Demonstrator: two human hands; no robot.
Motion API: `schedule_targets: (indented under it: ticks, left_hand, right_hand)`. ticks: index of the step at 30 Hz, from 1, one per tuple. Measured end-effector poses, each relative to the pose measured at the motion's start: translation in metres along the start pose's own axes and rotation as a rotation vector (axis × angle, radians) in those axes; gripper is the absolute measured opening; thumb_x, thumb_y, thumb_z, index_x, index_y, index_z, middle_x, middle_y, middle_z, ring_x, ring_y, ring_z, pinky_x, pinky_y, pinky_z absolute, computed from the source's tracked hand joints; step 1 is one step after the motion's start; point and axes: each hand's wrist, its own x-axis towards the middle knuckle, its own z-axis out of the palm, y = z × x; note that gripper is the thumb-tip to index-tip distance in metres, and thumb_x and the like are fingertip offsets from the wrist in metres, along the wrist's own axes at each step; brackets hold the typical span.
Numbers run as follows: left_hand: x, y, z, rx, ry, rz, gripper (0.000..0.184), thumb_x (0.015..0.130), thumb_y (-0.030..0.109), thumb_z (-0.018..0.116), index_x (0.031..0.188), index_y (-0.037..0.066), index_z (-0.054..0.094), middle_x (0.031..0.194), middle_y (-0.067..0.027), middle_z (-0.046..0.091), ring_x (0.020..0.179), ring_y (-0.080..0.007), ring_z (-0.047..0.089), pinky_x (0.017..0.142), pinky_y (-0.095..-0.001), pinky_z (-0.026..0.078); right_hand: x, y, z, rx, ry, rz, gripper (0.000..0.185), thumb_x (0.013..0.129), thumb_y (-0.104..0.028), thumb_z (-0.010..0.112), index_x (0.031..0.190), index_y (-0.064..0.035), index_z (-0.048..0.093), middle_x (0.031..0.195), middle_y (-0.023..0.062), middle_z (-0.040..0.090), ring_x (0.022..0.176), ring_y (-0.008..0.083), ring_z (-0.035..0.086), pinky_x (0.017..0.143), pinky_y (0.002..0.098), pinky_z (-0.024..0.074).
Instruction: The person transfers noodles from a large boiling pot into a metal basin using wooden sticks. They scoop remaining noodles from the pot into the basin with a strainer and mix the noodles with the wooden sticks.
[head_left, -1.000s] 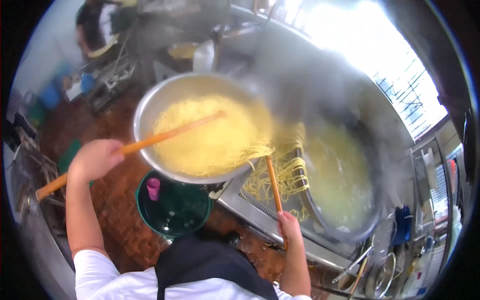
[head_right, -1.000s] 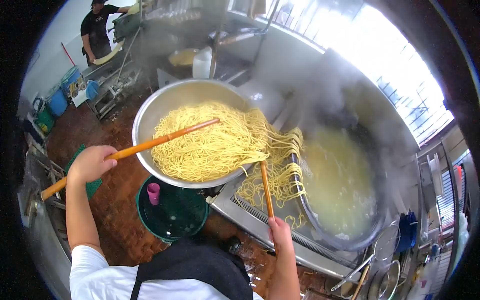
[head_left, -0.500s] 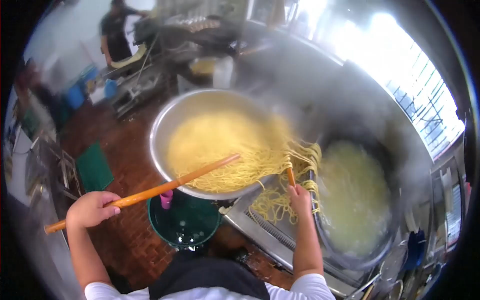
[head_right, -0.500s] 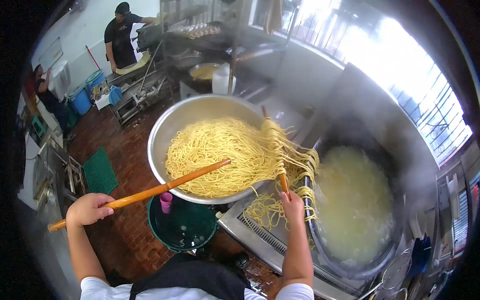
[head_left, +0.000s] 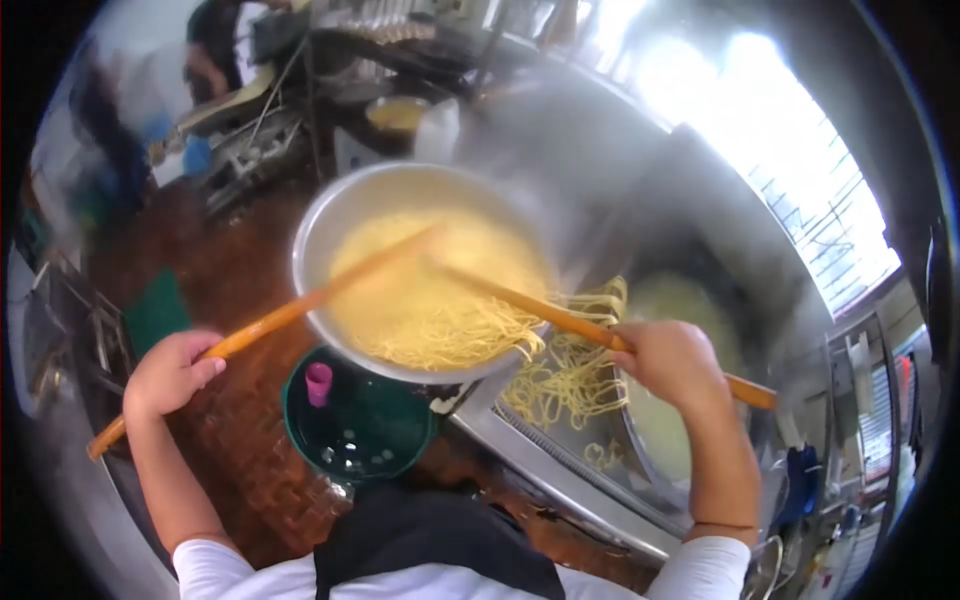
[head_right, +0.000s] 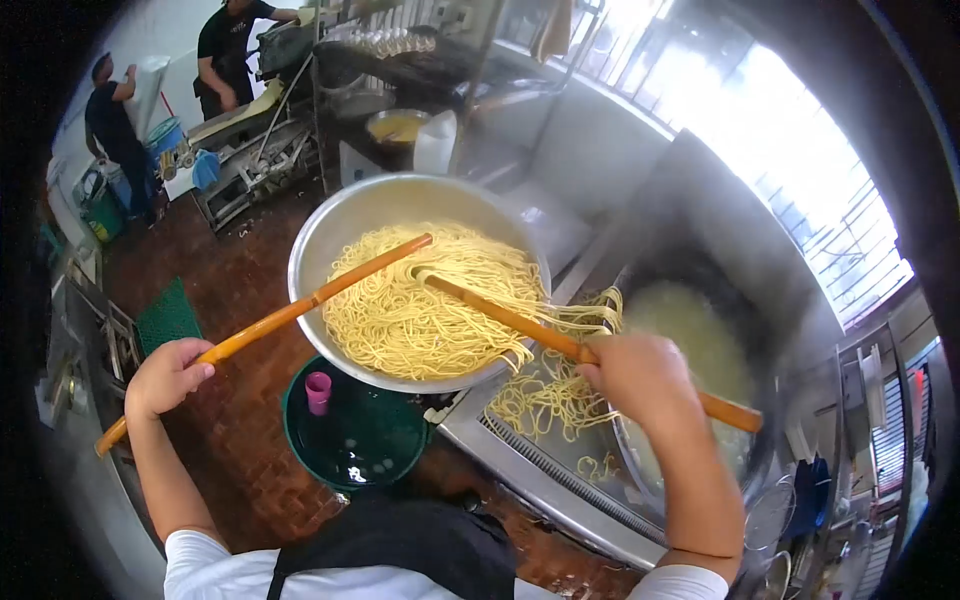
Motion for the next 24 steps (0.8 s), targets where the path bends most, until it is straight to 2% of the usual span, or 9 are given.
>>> schedule_targets:
  ticks: [3,7,10,12,16,18,20,24]
  left_hand:
    - [0.005,-0.012,-0.003,0.023,0.031,0.024,0.012,0.084,0.01,0.059,0.092,0.003,0.063,0.067,-0.0013,0.057,0.054,-0.0107,0.054,0.052,-0.0284,0.044]
    - [0.004,-0.02,-0.003,0.129,0.017,0.112,0.018,0.082,0.013,0.062,0.096,0.002,0.064,0.074,-0.0078,0.059,0.067,-0.0182,0.058,0.063,-0.0324,0.045]
    - [-0.006,-0.015,-0.006,0.182,-0.03,0.162,0.022,0.081,0.014,0.063,0.099,0.002,0.064,0.077,-0.0109,0.06,0.071,-0.0219,0.058,0.068,-0.0332,0.046]
    - [-0.01,-0.016,-0.008,0.21,-0.085,0.188,0.023,0.081,0.015,0.063,0.1,0.002,0.064,0.078,-0.0118,0.06,0.071,-0.0231,0.057,0.068,-0.0331,0.046]
    - [-0.016,-0.031,-0.004,0.082,-0.05,0.182,0.028,0.08,0.016,0.064,0.104,0.0,0.063,0.077,-0.0091,0.06,0.071,-0.0192,0.057,0.068,-0.0314,0.045]
    - [-0.019,-0.042,-0.001,0.02,-0.02,0.165,0.03,0.08,0.016,0.064,0.105,-0.001,0.062,0.076,-0.0076,0.06,0.071,-0.017,0.056,0.067,-0.0309,0.045]
    - [-0.021,-0.054,0.001,-0.069,-0.062,0.081,0.032,0.081,0.016,0.063,0.108,-0.001,0.061,0.076,-0.0025,0.059,0.069,-0.0109,0.054,0.064,-0.0277,0.045]
    - [-0.025,-0.072,0.009,-0.197,-0.168,-0.024,0.031,0.082,0.014,0.063,0.111,0.001,0.062,0.076,0.0015,0.057,0.066,-0.0069,0.052,0.06,-0.024,0.044]
  right_hand:
    - [-0.02,0.002,-0.036,-0.066,-0.019,-0.008,0.023,0.084,-0.033,0.062,0.093,-0.0122,0.067,0.085,0.0108,0.067,0.083,0.0304,0.065,0.073,0.0446,0.0493]
    - [-0.022,-0.014,-0.026,-0.039,-0.002,-0.029,0.023,0.083,-0.032,0.063,0.099,-0.0155,0.067,0.08,0.0113,0.067,0.078,0.0321,0.064,0.07,0.046,0.0491]
    - [-0.005,-0.048,-0.008,-0.118,-0.044,-0.032,0.019,0.084,-0.027,0.06,0.096,-0.0136,0.068,0.079,0.0117,0.068,0.077,0.032,0.066,0.069,0.0455,0.0508]
    - [0.016,-0.066,-0.002,-0.171,-0.075,-0.09,0.019,0.084,-0.019,0.057,0.088,-0.0068,0.071,0.087,0.0158,0.069,0.081,0.0307,0.068,0.072,0.0419,0.0542]
    - [0.032,-0.089,-0.007,-0.237,-0.114,-0.143,0.019,0.082,-0.014,0.056,0.085,-0.0042,0.072,0.088,0.0169,0.069,0.082,0.0304,0.069,0.071,0.0401,0.0547]
    - [0.021,-0.086,-0.026,-0.276,-0.159,-0.079,0.02,0.083,-0.013,0.055,0.087,-0.0049,0.072,0.089,0.017,0.069,0.084,0.0301,0.069,0.072,0.0392,0.0548]
    - [-0.002,-0.071,-0.051,-0.241,-0.082,-0.035,0.018,0.083,-0.016,0.058,0.087,-0.0053,0.072,0.086,0.0156,0.069,0.08,0.0289,0.068,0.071,0.0395,0.054]
    - [-0.055,-0.024,-0.096,-0.072,0.06,-0.015,0.023,0.075,-0.022,0.069,0.089,-0.0038,0.071,0.076,0.0144,0.067,0.07,0.027,0.065,0.065,0.0409,0.0493]
